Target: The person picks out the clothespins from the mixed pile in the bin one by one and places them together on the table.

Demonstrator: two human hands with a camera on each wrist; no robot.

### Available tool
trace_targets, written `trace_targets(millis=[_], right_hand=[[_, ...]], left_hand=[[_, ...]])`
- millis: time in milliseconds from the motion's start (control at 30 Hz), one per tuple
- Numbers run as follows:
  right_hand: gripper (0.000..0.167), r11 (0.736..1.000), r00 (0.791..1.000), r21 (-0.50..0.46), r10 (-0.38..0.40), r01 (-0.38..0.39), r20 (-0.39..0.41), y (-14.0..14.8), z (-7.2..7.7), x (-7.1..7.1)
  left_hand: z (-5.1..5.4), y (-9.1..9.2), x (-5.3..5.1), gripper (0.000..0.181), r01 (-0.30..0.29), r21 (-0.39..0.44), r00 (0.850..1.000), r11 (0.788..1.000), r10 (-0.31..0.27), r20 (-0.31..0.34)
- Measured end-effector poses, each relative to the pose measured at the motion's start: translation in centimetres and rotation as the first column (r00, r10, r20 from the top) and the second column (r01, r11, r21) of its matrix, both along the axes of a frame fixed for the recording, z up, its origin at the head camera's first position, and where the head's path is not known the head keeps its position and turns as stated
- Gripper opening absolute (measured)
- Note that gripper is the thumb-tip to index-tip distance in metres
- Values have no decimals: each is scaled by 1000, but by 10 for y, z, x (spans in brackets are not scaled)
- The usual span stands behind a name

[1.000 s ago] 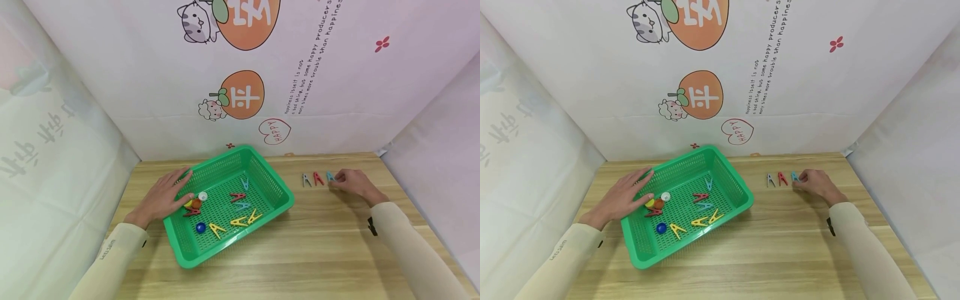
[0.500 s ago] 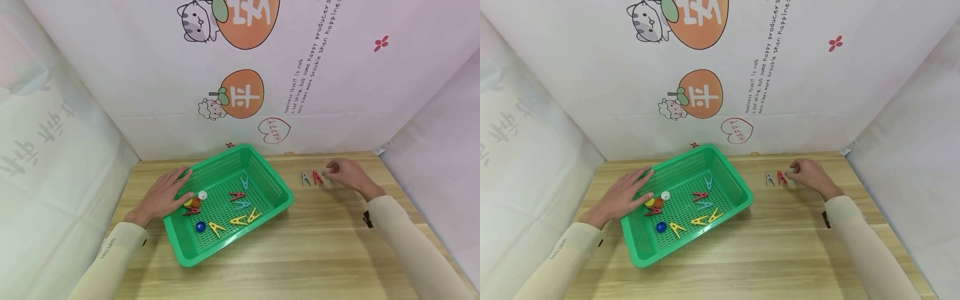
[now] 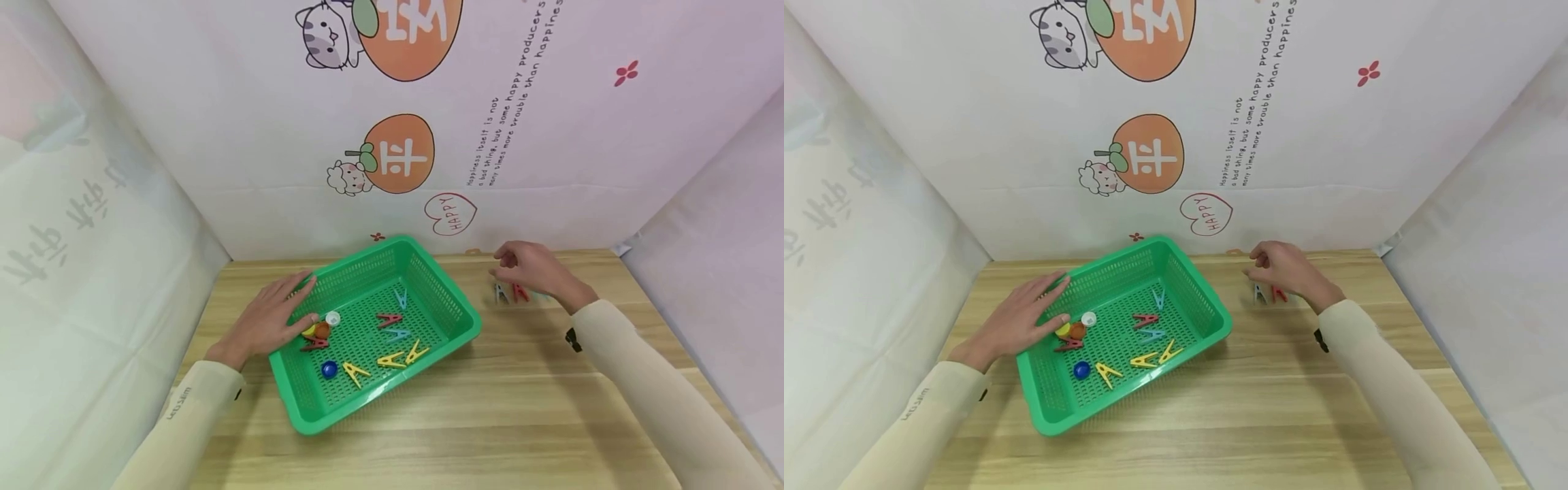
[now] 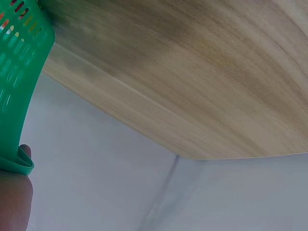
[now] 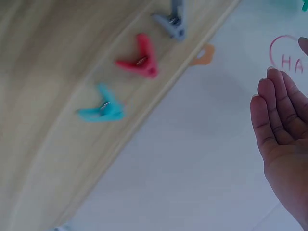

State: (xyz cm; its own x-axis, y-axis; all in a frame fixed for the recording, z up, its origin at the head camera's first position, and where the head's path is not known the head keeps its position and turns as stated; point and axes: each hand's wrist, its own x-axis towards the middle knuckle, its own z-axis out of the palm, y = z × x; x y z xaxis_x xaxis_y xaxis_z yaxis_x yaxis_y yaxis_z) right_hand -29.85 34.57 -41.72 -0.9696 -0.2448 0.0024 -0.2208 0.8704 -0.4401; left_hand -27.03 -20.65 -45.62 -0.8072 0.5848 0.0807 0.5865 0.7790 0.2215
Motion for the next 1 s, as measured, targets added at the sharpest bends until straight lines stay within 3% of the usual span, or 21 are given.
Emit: trace_targets(millis=[267, 600, 1000], right_hand=[[40, 994, 994, -36, 102, -104, -36, -41, 7, -13], [40, 972, 971, -6, 233, -234, -50, -91, 12, -20], [40, 897, 891, 97, 441, -432, -104, -141, 22, -21]], left_hand=[[-2, -1, 0, 80, -3, -3, 1000, 1000, 3, -14], [-2, 0, 0, 80, 0, 3, 1000, 1000, 0, -2], [-1, 0, -1, 81, 2, -1, 1000, 1000, -2, -18]])
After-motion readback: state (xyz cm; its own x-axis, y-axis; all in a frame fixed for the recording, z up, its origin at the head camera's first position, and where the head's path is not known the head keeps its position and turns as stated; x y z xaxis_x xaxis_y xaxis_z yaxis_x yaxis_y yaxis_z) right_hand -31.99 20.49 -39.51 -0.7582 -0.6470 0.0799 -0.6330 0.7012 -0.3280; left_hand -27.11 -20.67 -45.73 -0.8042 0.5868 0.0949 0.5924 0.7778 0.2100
